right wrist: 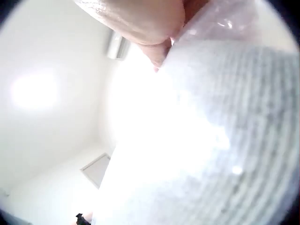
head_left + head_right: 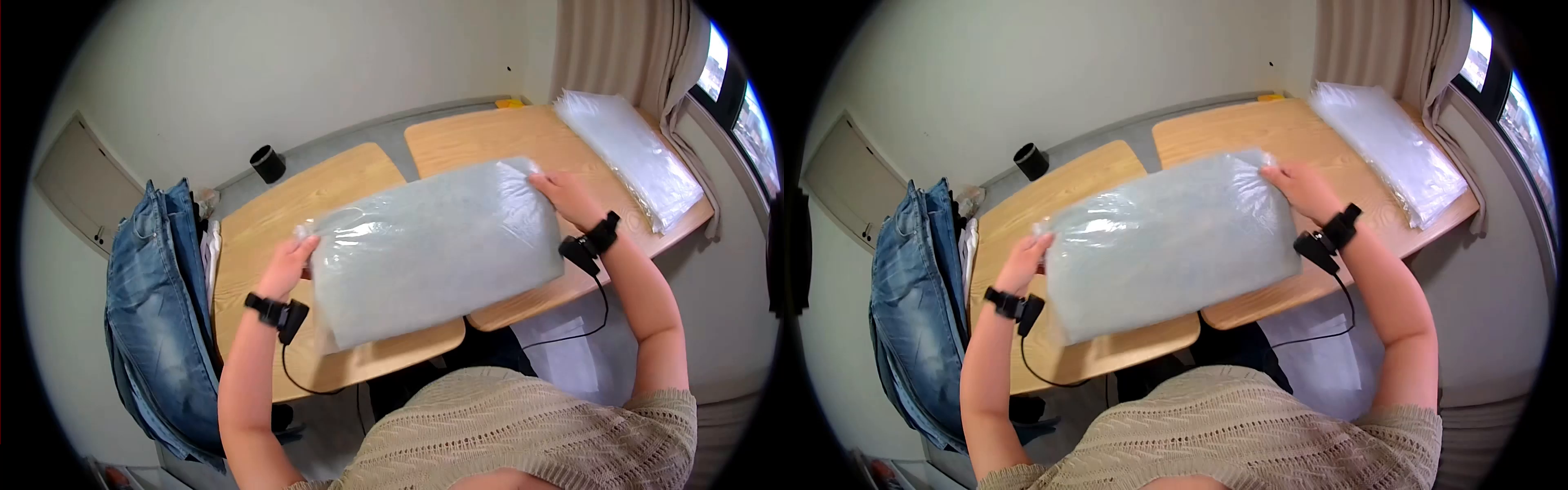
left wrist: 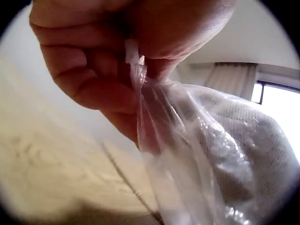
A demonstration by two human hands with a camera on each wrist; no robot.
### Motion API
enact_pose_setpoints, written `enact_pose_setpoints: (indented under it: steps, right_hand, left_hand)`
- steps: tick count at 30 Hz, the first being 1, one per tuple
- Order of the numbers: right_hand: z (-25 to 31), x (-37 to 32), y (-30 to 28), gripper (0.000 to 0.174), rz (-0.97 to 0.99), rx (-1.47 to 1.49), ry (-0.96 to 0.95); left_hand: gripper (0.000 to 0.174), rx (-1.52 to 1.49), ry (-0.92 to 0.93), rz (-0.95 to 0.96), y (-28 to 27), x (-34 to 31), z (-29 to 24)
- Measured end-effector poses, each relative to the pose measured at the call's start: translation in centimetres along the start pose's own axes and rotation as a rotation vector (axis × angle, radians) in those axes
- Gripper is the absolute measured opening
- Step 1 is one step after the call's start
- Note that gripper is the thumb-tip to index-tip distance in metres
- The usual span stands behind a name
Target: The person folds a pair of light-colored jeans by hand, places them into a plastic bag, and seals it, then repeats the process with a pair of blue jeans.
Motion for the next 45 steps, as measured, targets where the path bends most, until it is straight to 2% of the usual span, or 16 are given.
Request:
enact_pose_setpoints:
  steps: [1, 3, 4, 5, 7, 11, 13, 17, 20, 25, 27, 29, 35, 41, 43, 45]
  right_hand:
    - [-1.2, 0.8, 0.5, 0.040, 0.010, -0.009, 0.017]
    - [-7.1, 3.1, 4.3, 0.039, 0.295, -0.430, 0.260]
    - [-10.0, 4.1, 4.8, 0.041, 0.018, -0.376, 0.077]
    - [-8.1, 1.6, 4.4, 0.046, -0.075, -0.335, 0.064]
    - [-4.7, -3.2, 3.8, 0.050, -0.271, -0.416, -0.248]
    - [1.7, -12.0, 8.3, 0.059, -0.024, -0.374, -0.659]
    - [3.7, -13.8, 12.2, 0.071, 0.073, -0.636, -0.709]
    - [4.8, -14.0, 18.4, 0.065, 0.091, -0.815, -0.912]
    - [5.8, -14.9, 22.1, 0.070, 0.193, -0.927, -0.946]
    - [6.0, -10.0, 24.5, 0.063, 0.290, -0.994, -0.699]
    - [6.8, -6.5, 23.2, 0.072, 0.432, -1.050, -0.572]
    - [7.1, -3.0, 21.8, 0.074, 0.461, -1.044, -0.430]
    - [4.5, 8.4, 17.1, 0.078, 0.312, -1.134, -0.345]
    - [-0.2, 20.6, 13.4, 0.082, 0.207, -1.015, -0.125]
    - [-0.6, 22.2, 12.2, 0.083, 0.147, -0.840, 0.062]
    - [-3.4, 26.8, 11.8, 0.082, 0.084, -0.794, 0.059]
  left_hand:
    - [0.029, -0.058, -0.161, 0.056, 1.5, 0.0, 2.7]
    - [0.031, 0.101, -0.282, 0.140, 2.6, 0.1, 8.0]
    - [0.034, 0.174, -0.238, 0.147, 2.5, 0.3, 10.0]
    - [0.038, 0.094, -0.220, 0.130, 2.5, -0.2, 9.8]
    - [0.044, 0.065, -0.155, -0.006, 1.4, -2.1, 8.4]
    - [0.048, 0.073, -0.101, -0.024, 0.7, -6.0, 7.4]
    - [0.049, 0.084, -0.132, -0.005, 1.9, -7.8, 6.7]
    - [0.051, 0.077, -0.048, 0.046, 4.3, -10.7, 5.2]
    - [0.048, 0.277, 0.197, -0.097, 4.6, -12.1, 1.8]
    - [0.040, 0.204, 0.259, -0.338, 3.6, -14.2, 0.7]
    - [0.033, 0.376, 0.326, -0.472, 2.8, -15.2, 0.2]
    - [0.030, 0.405, 0.313, -0.521, 2.5, -15.8, 0.5]
    - [0.027, 0.389, 0.319, -0.656, 1.8, -16.5, 1.3]
    - [0.027, 0.394, 0.259, -0.684, 1.4, -16.8, 2.3]
    - [0.028, 0.384, 0.228, -0.679, 1.2, -16.8, 3.0]
    - [0.028, 0.335, 0.248, -0.678, 1.4, -16.7, 2.5]
Point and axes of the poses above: each hand's wrist, its own x-axis towards the middle knuckle, its own y-axis out of the palm, z = x × y, the point moved 6 cm from there along x, towards the middle knuckle, and after that the axes turned 13 degrees about y, right-handed, at the moved point
